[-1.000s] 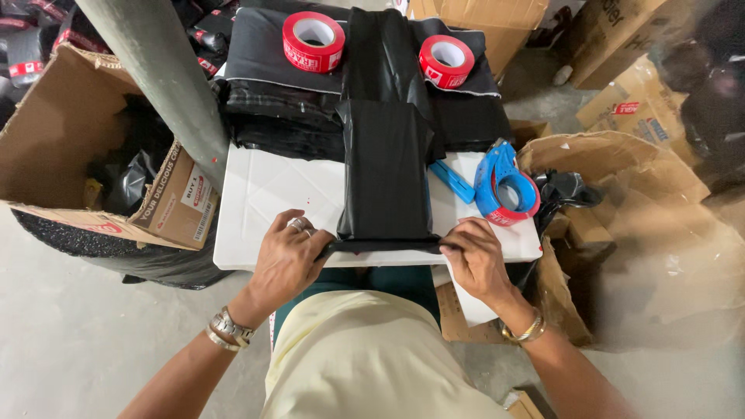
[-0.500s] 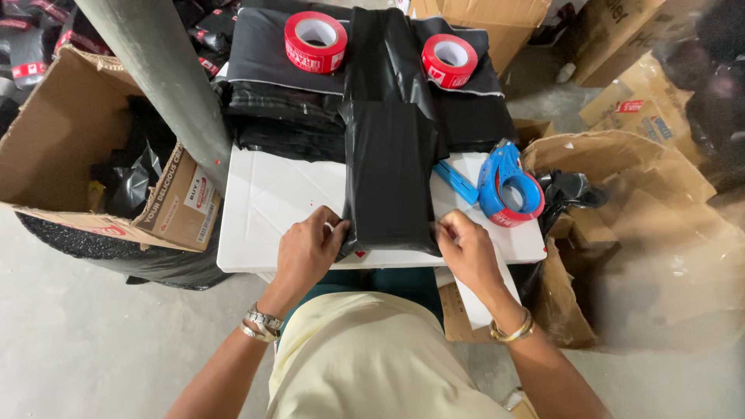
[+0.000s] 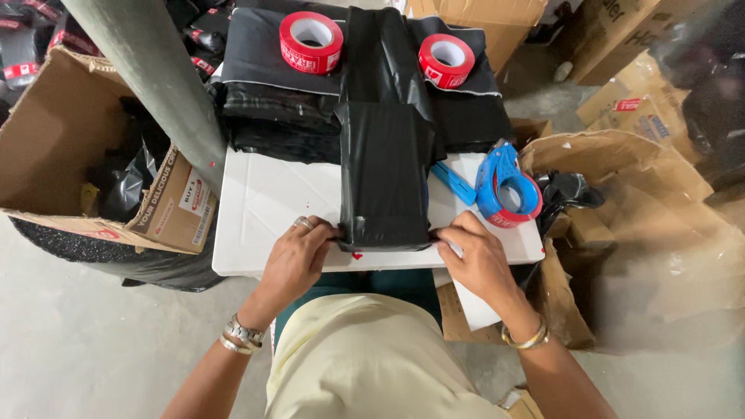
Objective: The person places items into cardboard boxes and black plastic bags, seals them using a tape dispenser with red tape, and applies shipping labels by hand.
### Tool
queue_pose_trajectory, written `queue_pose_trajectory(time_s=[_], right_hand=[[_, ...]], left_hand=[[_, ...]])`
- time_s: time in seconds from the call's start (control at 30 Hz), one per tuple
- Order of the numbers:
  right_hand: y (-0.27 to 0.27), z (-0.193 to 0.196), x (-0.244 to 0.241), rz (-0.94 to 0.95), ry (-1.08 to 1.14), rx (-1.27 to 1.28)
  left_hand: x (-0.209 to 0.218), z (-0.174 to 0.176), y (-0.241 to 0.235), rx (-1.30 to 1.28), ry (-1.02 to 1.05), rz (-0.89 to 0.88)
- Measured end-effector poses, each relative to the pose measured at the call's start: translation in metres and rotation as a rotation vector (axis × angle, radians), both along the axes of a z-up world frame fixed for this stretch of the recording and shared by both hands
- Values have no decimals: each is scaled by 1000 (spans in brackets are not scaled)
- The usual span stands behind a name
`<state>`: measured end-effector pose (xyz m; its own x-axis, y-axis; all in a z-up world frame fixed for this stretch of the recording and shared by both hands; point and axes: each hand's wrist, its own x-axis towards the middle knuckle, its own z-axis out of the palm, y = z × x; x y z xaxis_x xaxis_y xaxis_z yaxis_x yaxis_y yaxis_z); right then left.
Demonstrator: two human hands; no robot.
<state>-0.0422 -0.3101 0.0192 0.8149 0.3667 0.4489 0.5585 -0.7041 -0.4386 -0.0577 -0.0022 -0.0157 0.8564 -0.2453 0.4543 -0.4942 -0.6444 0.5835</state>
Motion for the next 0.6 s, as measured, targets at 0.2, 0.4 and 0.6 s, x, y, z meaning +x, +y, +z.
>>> queue_pose_trajectory(time_s=[0.2, 0.4, 0.6], right_hand=[[21, -2, 17, -93, 238, 123], [28, -28, 23, -59, 573, 484], [43, -49, 4, 202, 1015, 954]], left_hand=[[8, -8, -22, -210, 89, 140], [6, -11, -34, -510, 135, 284], [-1, 24, -30, -489, -10, 290]])
